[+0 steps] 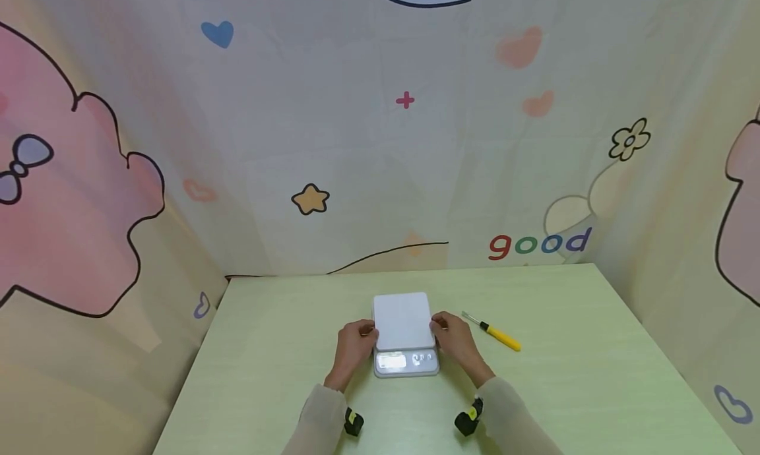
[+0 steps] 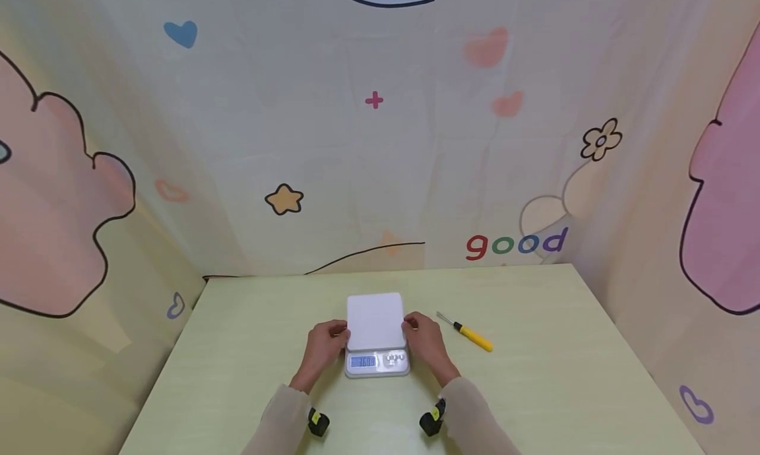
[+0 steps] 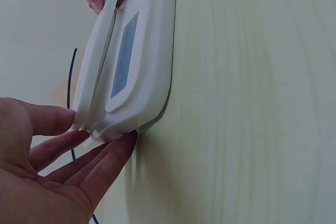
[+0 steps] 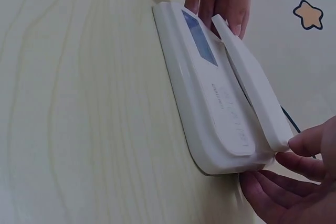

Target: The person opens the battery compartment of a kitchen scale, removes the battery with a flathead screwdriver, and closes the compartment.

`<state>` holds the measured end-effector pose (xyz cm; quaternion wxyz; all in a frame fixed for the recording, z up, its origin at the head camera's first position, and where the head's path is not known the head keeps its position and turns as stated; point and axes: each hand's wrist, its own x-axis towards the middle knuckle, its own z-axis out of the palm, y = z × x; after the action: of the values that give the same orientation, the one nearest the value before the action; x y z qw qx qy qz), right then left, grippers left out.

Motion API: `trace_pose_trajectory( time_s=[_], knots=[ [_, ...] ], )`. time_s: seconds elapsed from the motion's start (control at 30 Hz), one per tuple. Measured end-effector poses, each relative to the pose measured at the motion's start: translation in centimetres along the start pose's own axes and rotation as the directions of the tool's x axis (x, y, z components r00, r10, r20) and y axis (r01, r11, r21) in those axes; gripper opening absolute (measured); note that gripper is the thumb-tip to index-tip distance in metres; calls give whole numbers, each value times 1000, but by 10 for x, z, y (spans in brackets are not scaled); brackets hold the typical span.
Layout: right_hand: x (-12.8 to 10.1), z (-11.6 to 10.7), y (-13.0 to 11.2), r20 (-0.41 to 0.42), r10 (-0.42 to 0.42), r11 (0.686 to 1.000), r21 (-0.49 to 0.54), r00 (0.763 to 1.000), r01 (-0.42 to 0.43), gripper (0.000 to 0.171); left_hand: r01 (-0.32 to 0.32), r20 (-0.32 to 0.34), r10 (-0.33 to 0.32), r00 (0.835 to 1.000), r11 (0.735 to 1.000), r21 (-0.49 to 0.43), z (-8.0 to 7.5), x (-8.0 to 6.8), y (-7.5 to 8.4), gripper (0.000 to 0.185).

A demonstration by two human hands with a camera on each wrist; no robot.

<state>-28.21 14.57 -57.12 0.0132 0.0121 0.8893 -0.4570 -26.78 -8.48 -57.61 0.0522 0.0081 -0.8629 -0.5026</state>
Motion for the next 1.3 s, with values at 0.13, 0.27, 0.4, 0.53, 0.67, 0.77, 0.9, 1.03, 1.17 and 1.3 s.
trace_pose_trajectory(
  time_s=[0.13, 0.27, 0.4, 0.53, 0.67, 0.77, 0.9, 1.03, 1.17, 1.3],
  knots=[
    [0, -1, 2, 36, 91, 988, 120, 995, -94, 26, 31, 17, -31, 999, 999, -9, 0, 0, -2, 22],
    [-1, -2, 0, 57, 110, 980, 162, 992, -118, 28, 49, 33, -48, 998, 998, -47, 0, 1, -2, 22],
    [-1, -3, -1, 61, 127, 972, 189, 990, -137, 29, 87, 59, -82, 995, 991, -99, -1, 3, -1, 26],
    [-2, -5, -2, 66, 139, 968, 202, 988, -149, 33, 136, 83, -126, 989, 983, -123, -2, 4, -1, 32],
    [-3, -8, -6, 77, 148, 967, 199, 986, -160, 39, 163, 95, -148, 984, 972, -168, -4, 4, 1, 42],
    [-4, -10, -8, 86, 144, 966, 204, 986, -159, 42, 172, 103, -153, 983, 963, -207, -5, 4, 2, 47],
    [-6, -12, -11, 97, 136, 964, 215, 986, -154, 43, 188, 110, -167, 980, 960, -209, -7, 5, 4, 49],
    [-7, -13, -13, 98, 134, 963, 221, 986, -153, 43, 194, 114, -173, 978, 960, -202, -9, 4, 6, 50],
    [-8, -14, -15, 96, 116, 964, 227, 989, -136, 44, 177, 121, -153, 981, 959, -222, -13, 3, 9, 50],
    [-10, -17, -19, 95, 101, 961, 247, 990, -122, 44, 162, 128, -134, 983, 957, -240, -17, 1, 12, 52]
  ],
)
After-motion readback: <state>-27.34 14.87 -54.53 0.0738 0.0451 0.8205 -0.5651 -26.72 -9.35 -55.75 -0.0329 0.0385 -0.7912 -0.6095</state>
